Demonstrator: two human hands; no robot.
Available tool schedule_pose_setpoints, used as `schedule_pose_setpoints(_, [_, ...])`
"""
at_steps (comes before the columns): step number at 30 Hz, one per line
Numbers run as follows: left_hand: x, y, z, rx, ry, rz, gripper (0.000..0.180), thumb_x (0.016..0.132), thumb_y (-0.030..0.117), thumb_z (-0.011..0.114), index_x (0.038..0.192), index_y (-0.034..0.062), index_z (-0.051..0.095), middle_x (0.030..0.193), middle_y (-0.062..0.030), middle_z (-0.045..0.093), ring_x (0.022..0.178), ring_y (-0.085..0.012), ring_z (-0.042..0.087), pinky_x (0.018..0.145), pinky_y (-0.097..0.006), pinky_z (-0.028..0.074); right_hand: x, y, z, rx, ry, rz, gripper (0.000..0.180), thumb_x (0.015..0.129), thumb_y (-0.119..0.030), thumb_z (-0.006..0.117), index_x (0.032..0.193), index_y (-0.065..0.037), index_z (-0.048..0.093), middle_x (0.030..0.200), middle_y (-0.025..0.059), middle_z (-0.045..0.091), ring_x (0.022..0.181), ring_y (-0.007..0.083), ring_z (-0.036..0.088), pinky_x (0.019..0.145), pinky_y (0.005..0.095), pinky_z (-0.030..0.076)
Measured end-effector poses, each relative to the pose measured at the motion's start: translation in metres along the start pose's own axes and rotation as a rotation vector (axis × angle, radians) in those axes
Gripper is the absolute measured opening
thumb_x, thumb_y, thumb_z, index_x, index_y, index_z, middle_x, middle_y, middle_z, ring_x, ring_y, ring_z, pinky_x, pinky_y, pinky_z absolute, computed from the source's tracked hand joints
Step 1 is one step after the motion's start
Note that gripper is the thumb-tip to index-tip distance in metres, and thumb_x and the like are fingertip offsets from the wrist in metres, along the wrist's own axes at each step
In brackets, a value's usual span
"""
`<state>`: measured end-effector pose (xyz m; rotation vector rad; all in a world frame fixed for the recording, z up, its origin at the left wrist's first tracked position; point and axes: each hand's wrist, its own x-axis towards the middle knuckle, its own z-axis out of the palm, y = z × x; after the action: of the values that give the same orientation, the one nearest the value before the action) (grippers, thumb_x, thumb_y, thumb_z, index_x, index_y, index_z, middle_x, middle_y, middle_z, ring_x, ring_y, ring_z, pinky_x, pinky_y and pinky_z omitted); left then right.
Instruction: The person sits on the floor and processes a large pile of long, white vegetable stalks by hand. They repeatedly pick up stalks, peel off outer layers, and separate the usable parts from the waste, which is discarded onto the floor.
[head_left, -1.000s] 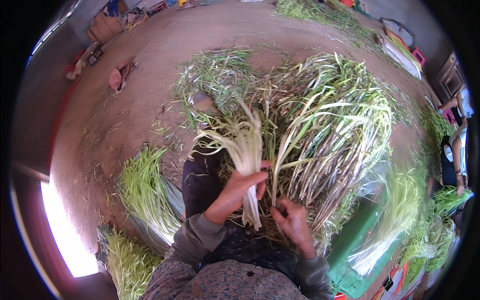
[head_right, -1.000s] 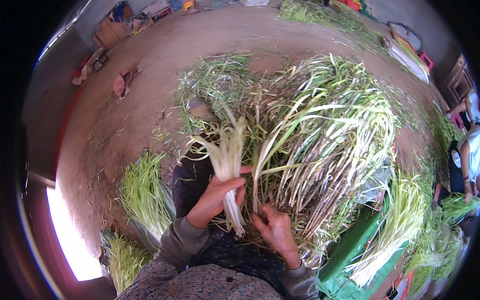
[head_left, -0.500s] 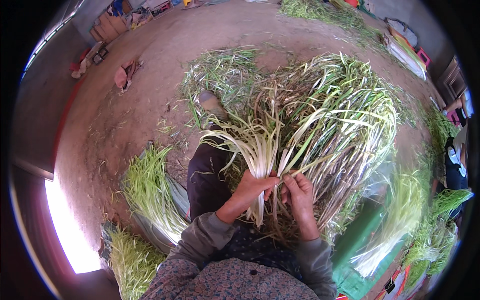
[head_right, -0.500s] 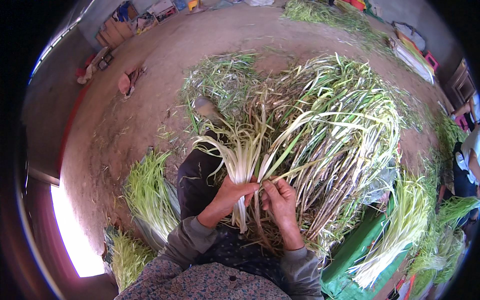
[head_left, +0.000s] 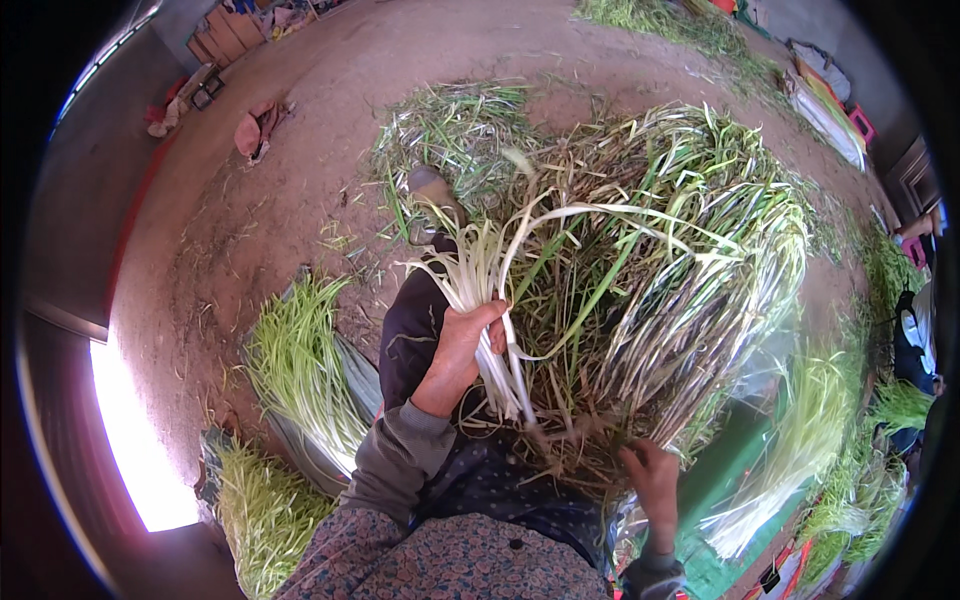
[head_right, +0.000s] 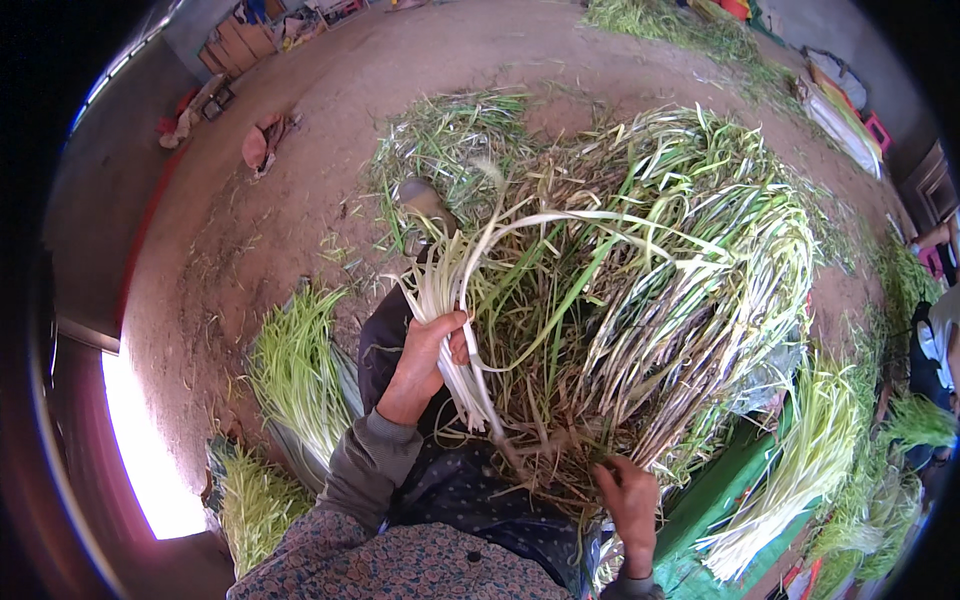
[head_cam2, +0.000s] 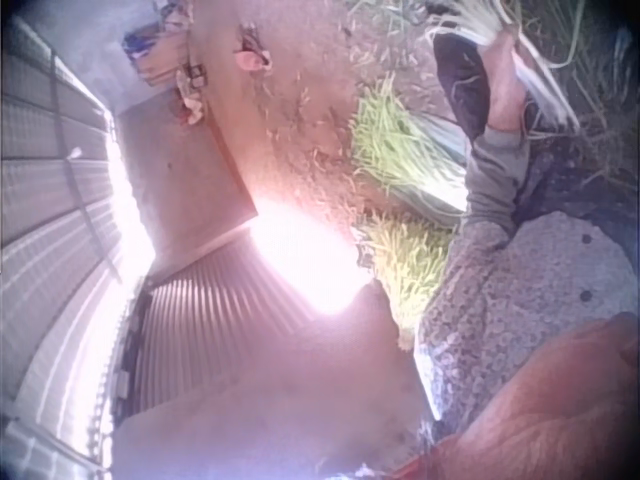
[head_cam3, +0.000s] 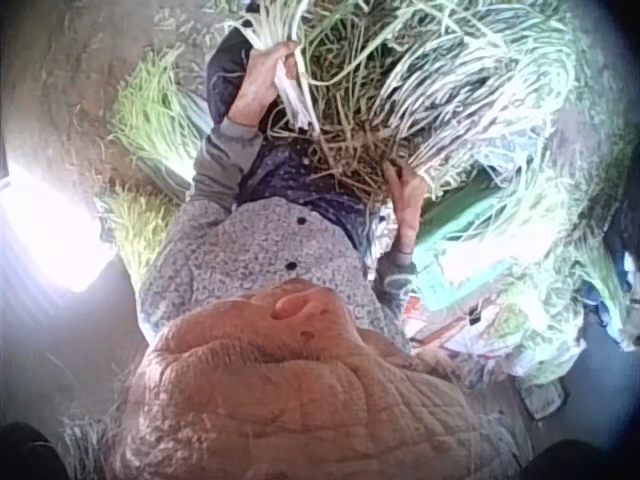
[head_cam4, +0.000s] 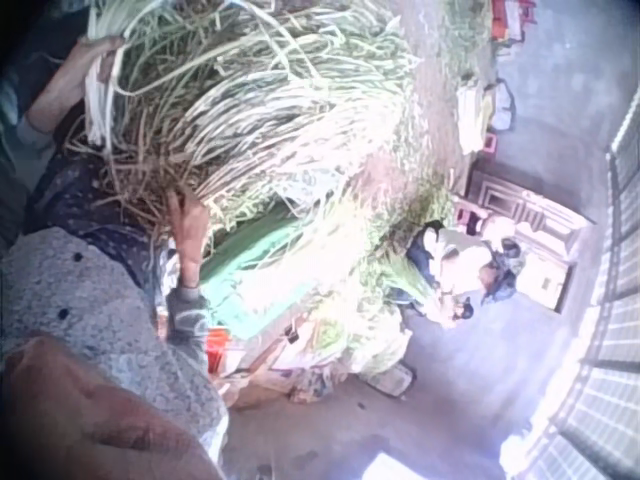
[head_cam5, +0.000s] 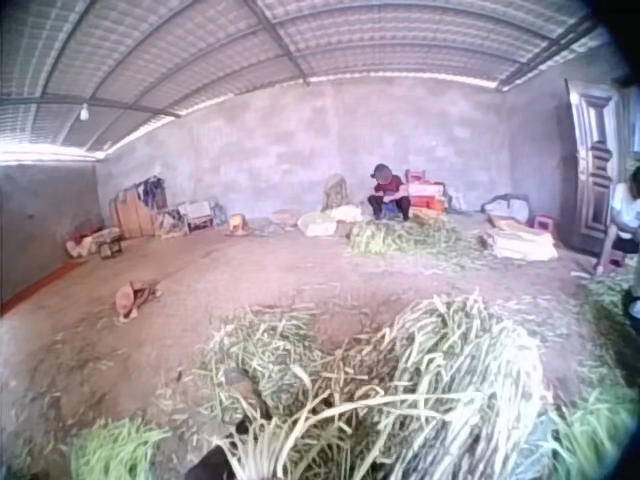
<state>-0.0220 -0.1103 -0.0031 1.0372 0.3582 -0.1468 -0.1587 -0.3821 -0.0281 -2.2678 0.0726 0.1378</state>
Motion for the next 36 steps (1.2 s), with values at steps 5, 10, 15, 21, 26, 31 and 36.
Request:
schedule_pose_setpoints(5, [-0.015, 0.001, -0.001, 0.03, -0.043, -0.056, 0.01, 0.077, 0.007, 0.058, 0.081, 0.0013, 0.051, 0.046, -0.0002, 0.041, 0.036, -0.0097, 0.04, 0.035, -0.023, 0.032, 0.063, -0.097, 0.02, 0.315, -0.139, -0.218, 0.039, 0.082, -0.021, 0.056, 0.113, 0.001, 0.048, 0.059, 0.0138, 0.059, 0.043, 0.0161, 0.055, 0.035, 0.0299, 0.04])
schedule_pose_setpoints(10, [-0.014, 0.004, -0.01, 0.005, -0.018, -0.03, 0.01, 0.076, 0.008, 0.058, 0.08, 0.0, 0.053, 0.046, -0.0003, 0.043, 0.036, -0.0101, 0.042, 0.034, -0.022, 0.033, 0.076, -0.082, 0.065, 0.323, -0.266, -0.43, 0.025, 0.082, -0.021, 0.057, 0.099, -0.003, 0.055, 0.053, 0.0122, 0.051, 0.04, 0.021, 0.049, 0.042, 0.0331, 0.04])
schedule_pose_setpoints(15, [0.005, 0.014, -0.035, -0.04, 0.08, 0.033, 0.008, 0.078, 0.01, 0.054, 0.077, 0.0023, 0.052, 0.045, 0.0006, 0.04, 0.036, -0.0106, 0.039, 0.038, -0.025, 0.033, 0.003, 0.0, 0.042, 0.142, -0.428, -0.243, 0.021, 0.08, -0.021, 0.059, 0.093, -0.004, 0.058, 0.053, 0.0099, 0.054, 0.045, 0.0178, 0.055, 0.044, 0.0308, 0.041])
schedule_pose_setpoints(21, [-0.009, 0.014, -0.027, 0.005, -0.015, -0.034, 0.011, 0.078, 0.011, 0.055, 0.082, 0.0008, 0.054, 0.044, -0.0005, 0.039, 0.035, -0.0114, 0.036, 0.038, -0.026, 0.032, 0.057, -0.057, 0.025, 0.502, -0.297, -0.056, 0.036, 0.084, -0.025, 0.055, 0.114, -0.005, 0.051, 0.065, 0.0077, 0.06, 0.044, 0.0085, 0.05, 0.036, 0.0191, 0.039])
schedule_pose_setpoints(26, [-0.016, 0.031, -0.04, 0.042, 0.093, 0.017, 0.013, 0.075, 0.015, 0.057, 0.081, 0.0042, 0.054, 0.043, 0.0014, 0.039, 0.034, -0.011, 0.035, 0.036, -0.025, 0.031, 0.101, -0.07, 0.036, 0.189, -0.359, -0.551, 0.032, 0.08, -0.029, 0.058, 0.104, -0.007, 0.058, 0.064, 0.0049, 0.058, 0.047, 0.0126, 0.05, 0.046, 0.0276, 0.042])
schedule_pose_setpoints(31, [-0.014, 0.036, -0.067, -0.127, -0.015, 0.026, 0.011, 0.075, 0.01, 0.057, 0.079, 0.0008, 0.054, 0.048, -0.0022, 0.046, 0.035, -0.0108, 0.044, 0.034, -0.022, 0.037, 0.079, -0.016, 0.019, 0.24, -0.236, -0.142, 0.027, 0.081, -0.021, 0.059, 0.104, -0.007, 0.058, 0.056, 0.0011, 0.054, 0.041, 0.0079, 0.044, 0.037, 0.0216, 0.036])
schedule_pose_setpoints(36, [-0.021, 0.02, -0.045, 0.032, -0.134, -0.022, 0.017, 0.074, 0.004, 0.058, 0.088, -0.0041, 0.055, 0.05, -0.0047, 0.05, 0.035, -0.0108, 0.045, 0.034, -0.024, 0.038, 0.101, -0.08, 0.035, 0.641, -0.287, -0.127, 0.046, 0.083, -0.016, 0.055, 0.124, -0.003, 0.039, 0.067, 0.0073, 0.059, 0.045, 0.0089, 0.051, 0.04, 0.0212, 0.044])
